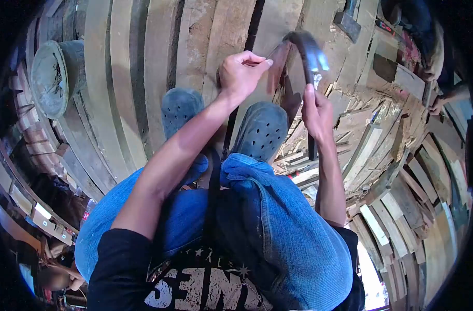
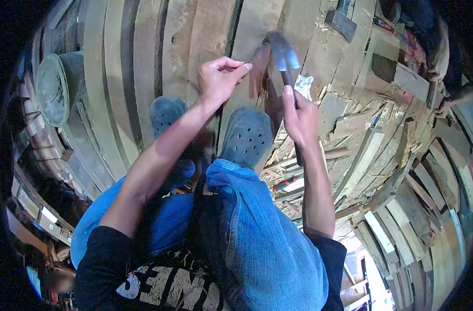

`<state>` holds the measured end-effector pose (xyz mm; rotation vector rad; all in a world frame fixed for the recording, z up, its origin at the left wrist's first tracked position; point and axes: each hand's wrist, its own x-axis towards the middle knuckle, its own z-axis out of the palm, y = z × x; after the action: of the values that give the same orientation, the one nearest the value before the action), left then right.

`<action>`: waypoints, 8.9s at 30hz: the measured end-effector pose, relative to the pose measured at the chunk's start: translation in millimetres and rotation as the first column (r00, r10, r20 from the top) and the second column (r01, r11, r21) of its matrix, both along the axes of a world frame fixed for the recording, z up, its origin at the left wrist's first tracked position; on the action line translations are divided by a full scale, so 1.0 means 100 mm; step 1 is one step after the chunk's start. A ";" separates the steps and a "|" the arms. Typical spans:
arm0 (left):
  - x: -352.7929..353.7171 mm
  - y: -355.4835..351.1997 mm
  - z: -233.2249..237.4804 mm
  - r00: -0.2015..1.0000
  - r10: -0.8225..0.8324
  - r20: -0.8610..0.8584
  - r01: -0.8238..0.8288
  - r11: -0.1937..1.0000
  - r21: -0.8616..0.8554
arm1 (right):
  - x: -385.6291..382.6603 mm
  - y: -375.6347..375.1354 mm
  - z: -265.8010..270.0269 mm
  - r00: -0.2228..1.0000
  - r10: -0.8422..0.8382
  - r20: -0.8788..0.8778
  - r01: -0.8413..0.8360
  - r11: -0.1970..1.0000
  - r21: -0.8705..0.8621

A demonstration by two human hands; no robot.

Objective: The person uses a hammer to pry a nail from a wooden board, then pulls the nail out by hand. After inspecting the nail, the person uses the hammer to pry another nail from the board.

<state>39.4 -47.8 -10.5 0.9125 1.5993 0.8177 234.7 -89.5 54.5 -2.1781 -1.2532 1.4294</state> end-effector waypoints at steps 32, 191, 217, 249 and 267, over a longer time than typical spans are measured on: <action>-0.06 0.08 0.13 0.997 -0.032 0.072 0.042 0.989 -0.144 | -0.13 0.00 -0.09 0.989 -0.099 -0.106 0.107 0.991 0.076; -0.06 0.11 0.06 0.997 -0.013 0.082 0.028 0.983 -0.180 | -0.24 0.09 -0.07 0.991 -0.124 -0.049 0.128 0.988 0.086; -0.27 0.62 1.52 0.964 -0.112 0.242 -0.053 0.808 0.586 | -0.24 0.01 0.05 0.946 -0.276 -0.171 0.307 0.931 0.197; -0.35 0.66 1.98 0.983 -0.088 -0.161 0.184 0.505 0.844 | -0.28 0.16 0.78 0.783 -0.293 -0.549 0.511 0.806 0.298; -0.33 0.65 2.08 0.927 -0.059 -0.370 0.367 0.347 0.863 | -0.29 0.85 1.64 0.848 -0.294 -0.440 0.528 0.532 0.662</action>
<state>6.5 16.8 197.4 2.1076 1.0666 1.4973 206.2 -4.3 218.3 -1.4550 -0.8889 0.7344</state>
